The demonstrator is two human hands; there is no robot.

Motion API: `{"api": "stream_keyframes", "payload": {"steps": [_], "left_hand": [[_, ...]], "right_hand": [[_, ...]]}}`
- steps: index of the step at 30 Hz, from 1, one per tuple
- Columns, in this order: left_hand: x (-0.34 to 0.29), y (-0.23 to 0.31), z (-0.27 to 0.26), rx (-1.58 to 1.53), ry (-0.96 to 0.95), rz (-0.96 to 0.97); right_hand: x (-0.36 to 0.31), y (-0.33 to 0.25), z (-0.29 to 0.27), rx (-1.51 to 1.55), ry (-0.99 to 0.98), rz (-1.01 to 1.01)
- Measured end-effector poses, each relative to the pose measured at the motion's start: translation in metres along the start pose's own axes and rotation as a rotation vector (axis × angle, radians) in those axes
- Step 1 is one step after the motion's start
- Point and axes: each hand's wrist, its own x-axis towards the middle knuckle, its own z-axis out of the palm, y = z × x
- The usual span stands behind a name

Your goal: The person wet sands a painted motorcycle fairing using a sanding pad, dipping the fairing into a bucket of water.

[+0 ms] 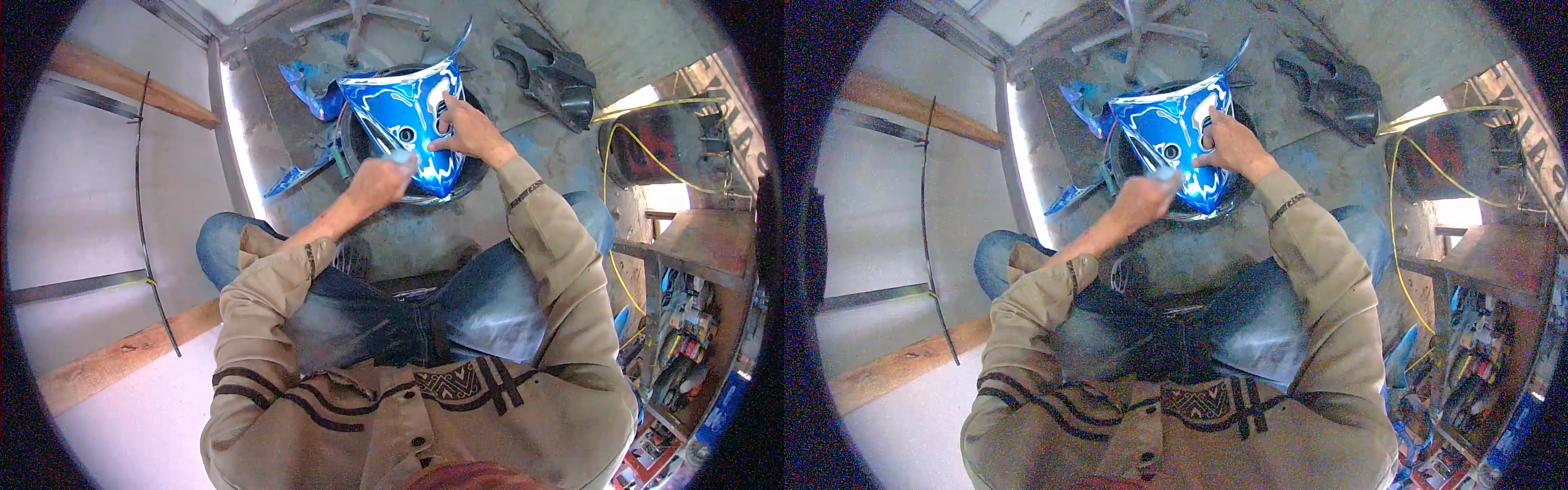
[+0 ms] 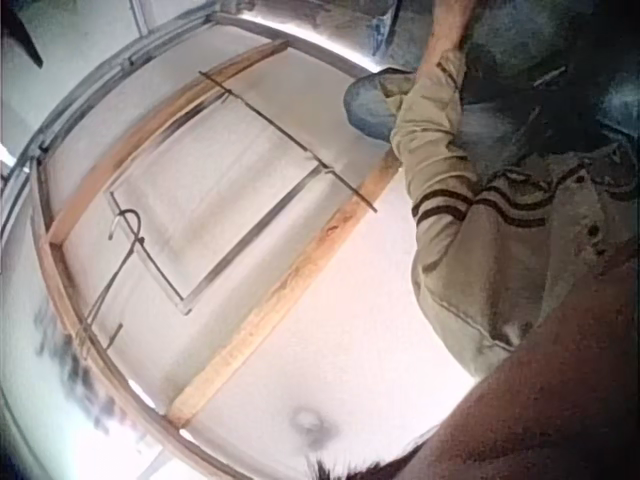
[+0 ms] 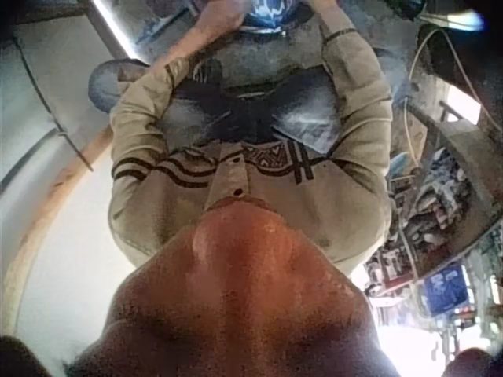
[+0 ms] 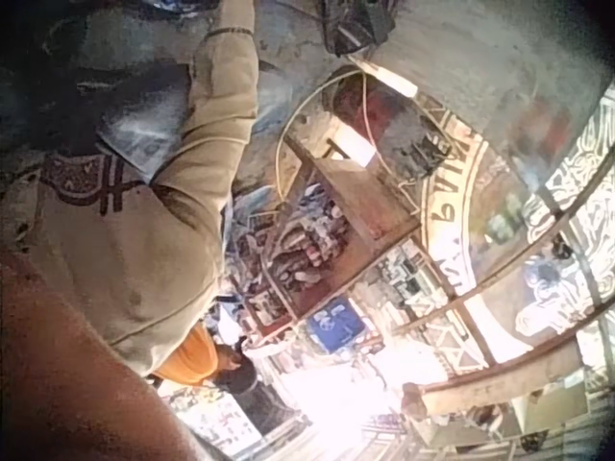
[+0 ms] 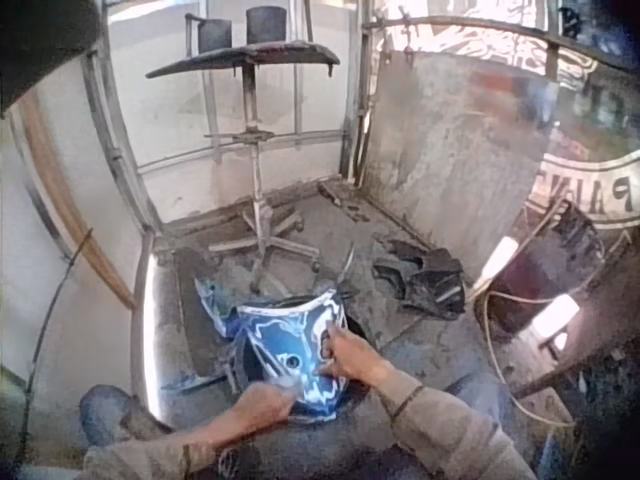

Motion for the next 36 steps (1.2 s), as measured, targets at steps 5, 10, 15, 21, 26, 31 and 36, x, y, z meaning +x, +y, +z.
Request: {"api": "stream_keyframes", "payload": {"steps": [5, 10, 15, 21, 26, 31, 36], "left_hand": [[0.000, 0.001, 0.007, -0.195, 0.230, 0.293], [0.000, -0.005, 0.008, -0.092, 0.154, 0.046], [-0.005, 0.014, 0.007, -0.096, 0.052, 0.200], [-0.002, -0.009, 0.011, -0.052, 0.126, 0.030], [0.002, 0.011, 0.007, -0.112, -0.009, 0.231], [0.015, -0.021, 0.000, -0.081, 0.288, 0.002], [-0.005, 0.014, 0.016, -0.116, 0.056, 0.202]], "right_hand": [[-0.002, -0.004, -0.001, -0.039, -0.005, -0.004], [-0.001, -0.004, 0.002, -0.057, 0.027, -0.008], [-0.005, 0.004, 0.005, 0.005, 0.027, -0.012], [0.001, 0.001, 0.006, -0.021, 0.036, -0.022], [-0.003, 0.004, 0.005, -0.023, 0.047, -0.020], [-0.003, -0.001, 0.004, -0.017, 0.028, -0.023], [-0.001, 0.004, 0.006, 0.005, -0.031, 0.017]]}}
